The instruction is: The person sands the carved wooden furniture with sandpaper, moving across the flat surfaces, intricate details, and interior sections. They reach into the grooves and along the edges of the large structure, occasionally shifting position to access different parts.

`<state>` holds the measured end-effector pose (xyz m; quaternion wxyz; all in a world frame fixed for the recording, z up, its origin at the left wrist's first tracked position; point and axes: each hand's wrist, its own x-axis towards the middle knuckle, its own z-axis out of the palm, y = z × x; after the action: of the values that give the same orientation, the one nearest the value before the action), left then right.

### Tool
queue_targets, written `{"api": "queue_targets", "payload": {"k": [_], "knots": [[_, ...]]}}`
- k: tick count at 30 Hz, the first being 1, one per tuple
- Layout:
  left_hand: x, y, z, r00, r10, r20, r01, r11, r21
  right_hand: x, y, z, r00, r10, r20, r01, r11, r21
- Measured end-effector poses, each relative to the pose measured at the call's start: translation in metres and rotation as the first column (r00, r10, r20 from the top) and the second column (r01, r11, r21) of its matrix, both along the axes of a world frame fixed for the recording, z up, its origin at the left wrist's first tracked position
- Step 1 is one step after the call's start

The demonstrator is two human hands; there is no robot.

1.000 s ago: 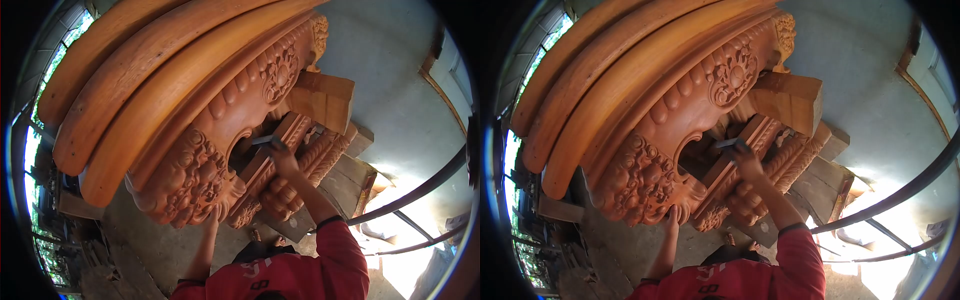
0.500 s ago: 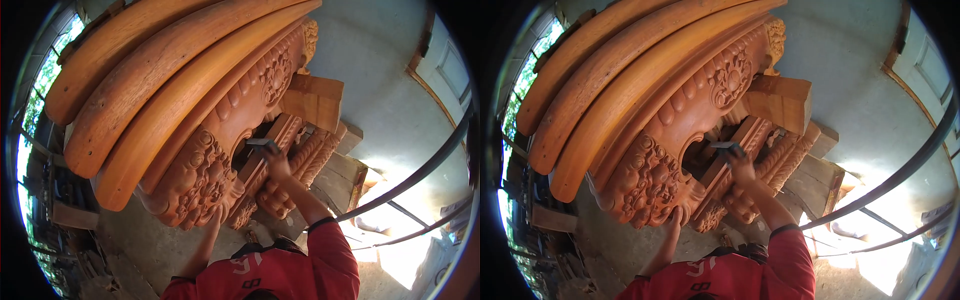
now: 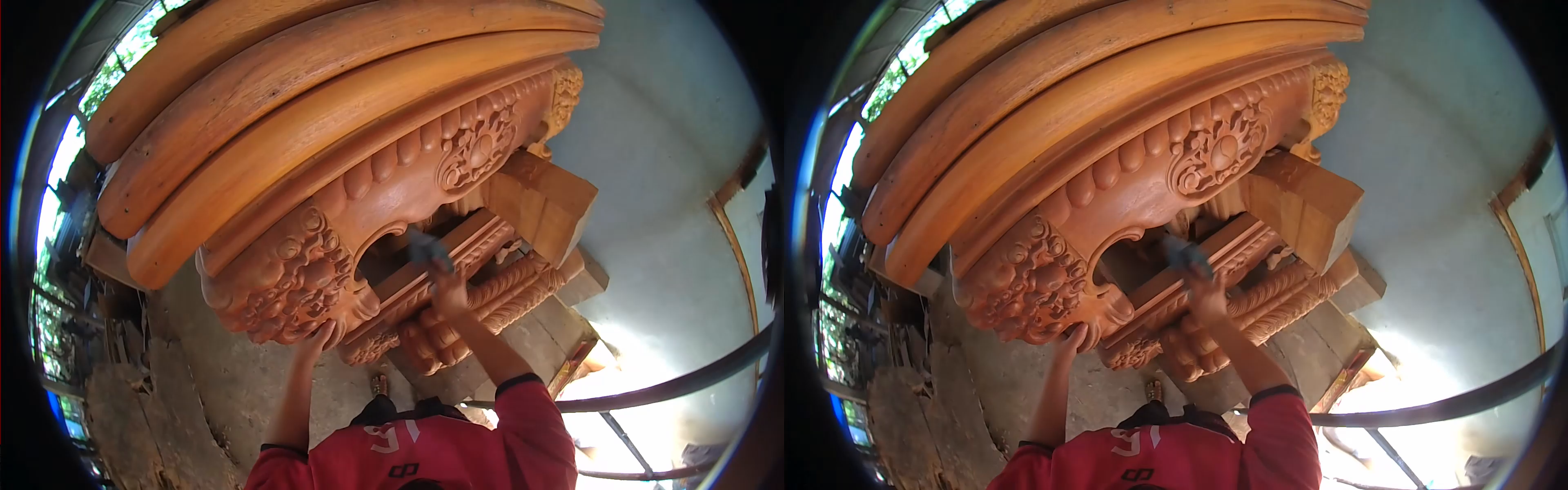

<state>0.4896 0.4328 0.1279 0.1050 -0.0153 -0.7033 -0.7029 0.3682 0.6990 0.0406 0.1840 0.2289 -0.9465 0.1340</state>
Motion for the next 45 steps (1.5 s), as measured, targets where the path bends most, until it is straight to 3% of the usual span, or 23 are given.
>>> {"api": "queue_targets", "payload": {"k": [3, 4, 6, 9, 11, 12, 14, 16, 18, 22, 24, 25, 27, 29, 30, 31, 33, 35, 37, 39, 41, 43, 45], "knots": [[0.0, 0.004, -0.002, 0.996, 0.077, -0.039, -0.079, 0.995, -0.054, 0.015, -0.002, -0.004, 0.943, 0.331, -0.004, -0.33, 0.94, -0.09], [0.001, -0.004, -0.01, 1.0, 0.026, 0.01, -0.026, 0.999, 0.036, 0.01, 0.002, 0.001, 0.939, 0.344, -0.007, -0.343, 0.935, -0.095], [0.006, -0.006, -0.014, 0.998, -0.015, 0.056, 0.008, 0.992, 0.127, -0.007, 0.024, 0.013, 0.963, 0.184, 0.195, -0.178, 0.983, -0.05], [0.002, -0.001, -0.007, 0.998, 0.062, -0.025, -0.06, 0.993, 0.101, -0.052, 0.062, -0.019, 0.995, 0.051, 0.084, -0.053, 0.998, 0.03], [0.0, 0.001, -0.003, 0.989, -0.111, -0.096, 0.134, 0.953, 0.273, -0.059, 0.073, -0.015, 0.992, -0.114, -0.058, 0.096, 0.961, -0.26], [-0.001, 0.001, -0.004, 0.99, -0.102, -0.097, 0.125, 0.952, 0.279, -0.054, 0.067, -0.018, 0.988, -0.133, -0.072, 0.113, 0.965, -0.236], [0.0, 0.001, -0.005, 0.988, 0.035, -0.148, -0.041, 0.999, -0.034, -0.043, 0.039, -0.032, 0.995, -0.087, -0.053, 0.078, 0.985, -0.155], [0.002, -0.002, -0.013, 0.991, 0.073, -0.116, -0.075, 0.997, -0.011, -0.029, 0.023, -0.037, 0.999, -0.045, -0.03, 0.043, 0.996, -0.076], [0.003, -0.002, -0.015, 0.991, 0.106, -0.085, -0.106, 0.994, 0.004, -0.017, 0.016, -0.024, 0.981, 0.139, -0.138, -0.167, 0.962, -0.215], [0.004, -0.005, -0.02, 0.975, 0.215, -0.064, -0.219, 0.974, -0.06, -0.049, 0.063, -0.038, 0.995, 0.016, -0.099, -0.016, 1.0, 0.011], [0.005, -0.008, -0.023, 0.976, 0.218, -0.006, -0.218, 0.976, -0.022, -0.053, 0.075, -0.026, 0.987, -0.13, -0.09, 0.104, 0.962, -0.251], [0.005, -0.009, -0.023, 0.981, 0.193, 0.034, -0.193, 0.981, 0.018, -0.047, 0.07, -0.023, 0.987, -0.127, -0.095, 0.1, 0.963, -0.25], [0.006, -0.005, -0.015, 0.982, 0.175, 0.069, -0.179, 0.982, 0.062, -0.021, 0.052, -0.022, 0.998, -0.022, -0.064, 0.021, 1.0, -0.021], [0.0, 0.008, 0.006, 0.987, -0.061, -0.146, 0.086, 0.982, 0.166, 0.002, 0.049, -0.01, 0.925, 0.38, 0.007, -0.369, 0.901, -0.226], [0.003, 0.005, -0.004, 0.989, 0.112, -0.098, -0.113, 0.994, -0.002, 0.009, 0.047, 0.0, 0.921, 0.387, 0.04, -0.337, 0.846, -0.413], [0.005, 0.006, -0.005, 0.985, 0.158, -0.065, -0.157, 0.987, 0.02, 0.011, 0.047, 0.0, 0.965, 0.245, 0.096, -0.163, 0.844, -0.511], [0.002, 0.005, -0.013, 0.963, 0.247, -0.109, -0.249, 0.969, -0.003, 0.0, 0.062, 0.007, 0.991, 0.007, 0.136, 0.111, 0.538, -0.836], [0.0, 0.002, -0.022, 0.957, 0.261, -0.128, -0.263, 0.965, 0.0, -0.007, 0.059, 0.084, 0.96, -0.281, -0.01, 0.05, 0.208, -0.977], [0.003, -0.005, -0.03, 0.952, 0.271, -0.142, -0.275, 0.961, -0.012, -0.028, 0.055, 0.119, 0.973, -0.166, -0.158, -0.118, 0.224, -0.967], [0.005, -0.012, -0.037, 0.978, 0.207, 0.023, -0.209, 0.973, 0.095, -0.047, 0.03, 0.149, 0.975, -0.028, -0.221, -0.18, 0.481, -0.858], [0.003, -0.009, -0.031, 0.98, 0.197, -0.01, -0.195, 0.976, 0.101, -0.052, -0.007, 0.161, 0.936, 0.088, -0.342, -0.329, 0.566, -0.756], [0.002, -0.007, -0.029, 0.981, 0.19, -0.045, -0.184, 0.976, 0.119, -0.034, -0.041, 0.172, 0.906, -0.02, -0.423, -0.296, 0.683, -0.668], [0.001, -0.005, -0.032, 0.967, 0.254, -0.011, -0.25, 0.956, 0.154, -0.021, -0.058, 0.168, 0.803, 0.205, -0.56, -0.503, 0.736, -0.452]]}}
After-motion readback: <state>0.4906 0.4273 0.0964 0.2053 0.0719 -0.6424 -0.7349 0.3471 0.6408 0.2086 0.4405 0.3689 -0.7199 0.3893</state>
